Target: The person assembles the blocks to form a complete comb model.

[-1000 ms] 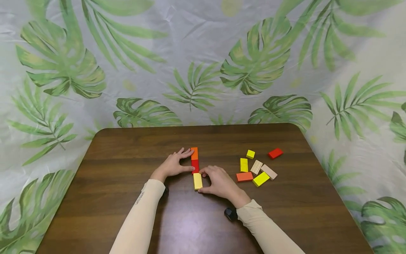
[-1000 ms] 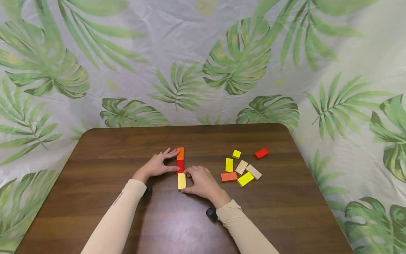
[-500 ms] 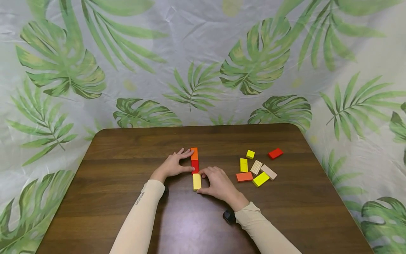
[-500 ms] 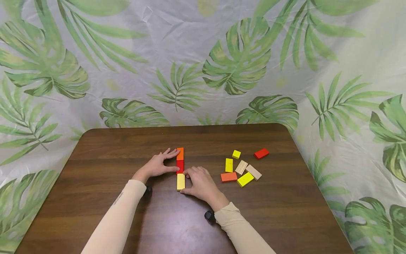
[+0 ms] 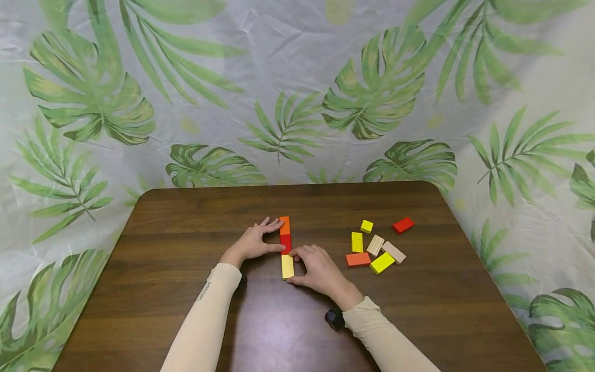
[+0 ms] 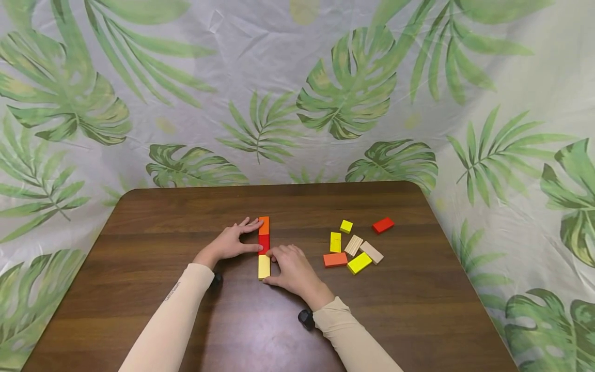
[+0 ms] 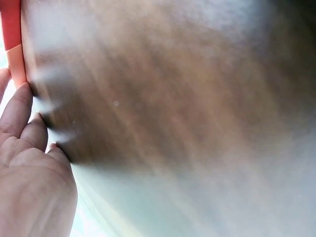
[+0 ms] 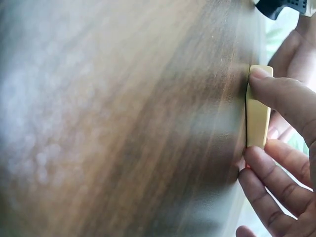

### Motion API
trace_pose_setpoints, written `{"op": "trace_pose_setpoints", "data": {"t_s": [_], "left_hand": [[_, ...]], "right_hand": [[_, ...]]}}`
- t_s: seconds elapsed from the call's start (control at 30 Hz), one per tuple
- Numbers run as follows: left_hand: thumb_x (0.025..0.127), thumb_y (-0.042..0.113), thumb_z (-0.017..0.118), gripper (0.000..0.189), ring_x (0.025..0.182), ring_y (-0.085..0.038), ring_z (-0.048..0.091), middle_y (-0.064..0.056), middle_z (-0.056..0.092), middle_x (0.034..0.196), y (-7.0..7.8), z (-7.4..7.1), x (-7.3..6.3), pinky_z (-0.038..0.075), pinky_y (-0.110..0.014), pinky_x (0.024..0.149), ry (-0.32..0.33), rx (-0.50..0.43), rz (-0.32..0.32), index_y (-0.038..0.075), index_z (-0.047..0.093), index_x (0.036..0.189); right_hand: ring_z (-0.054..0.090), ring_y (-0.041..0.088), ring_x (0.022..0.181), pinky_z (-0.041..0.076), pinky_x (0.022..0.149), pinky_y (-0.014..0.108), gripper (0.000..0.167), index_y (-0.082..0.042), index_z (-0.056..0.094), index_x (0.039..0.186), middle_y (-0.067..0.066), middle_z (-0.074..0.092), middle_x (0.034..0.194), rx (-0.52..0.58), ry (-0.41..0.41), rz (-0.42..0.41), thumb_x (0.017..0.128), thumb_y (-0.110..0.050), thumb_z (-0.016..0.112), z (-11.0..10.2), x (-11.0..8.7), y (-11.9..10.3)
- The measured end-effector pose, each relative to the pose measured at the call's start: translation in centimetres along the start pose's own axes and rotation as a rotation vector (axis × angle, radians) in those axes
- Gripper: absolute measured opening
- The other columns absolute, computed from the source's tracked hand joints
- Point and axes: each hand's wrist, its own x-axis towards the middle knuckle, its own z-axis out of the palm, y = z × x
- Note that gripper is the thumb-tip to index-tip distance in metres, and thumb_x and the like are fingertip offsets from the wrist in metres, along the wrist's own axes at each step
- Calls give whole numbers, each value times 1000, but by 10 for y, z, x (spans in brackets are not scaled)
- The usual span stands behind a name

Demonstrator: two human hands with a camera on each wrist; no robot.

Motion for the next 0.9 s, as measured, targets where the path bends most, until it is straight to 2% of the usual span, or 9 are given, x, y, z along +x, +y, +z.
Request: {"op": "trace_pose_setpoints", "data": {"t_s": [0.47,0.57,0.7,0.9], "left_hand": [[98,44,79,80,168,-36,15,-5,36,174,-1,1,0,11,-68,133,-2,-5,2,22,44,166],[98,43,79,80,169,-36,15,-5,35,174,0,0,0,11,-68,133,-3,-6,3,22,44,166],[98,44,79,80,168,-36,15,-5,36,174,0,1,0,12,-67,134,0,-7,4,23,44,166],[98,43,79,78,169,-35,14,-5,35,175,-1,0,-1,11,-66,134,-5,-15,4,24,44,166]], "right_hand": [[63,24,104,53,104,52,57,-9,71,125,3,70,107,19,-3,-2,80,-32,97,0,1,1],[63,24,105,51,112,55,58,-9,71,126,3,69,107,32,-10,-2,80,-32,97,0,2,1],[64,25,107,41,123,63,58,-9,71,127,3,69,107,55,-13,0,80,-32,97,-1,2,1],[64,25,107,38,124,65,58,-8,70,127,4,68,107,67,-25,2,81,-31,97,-2,2,1]]}}
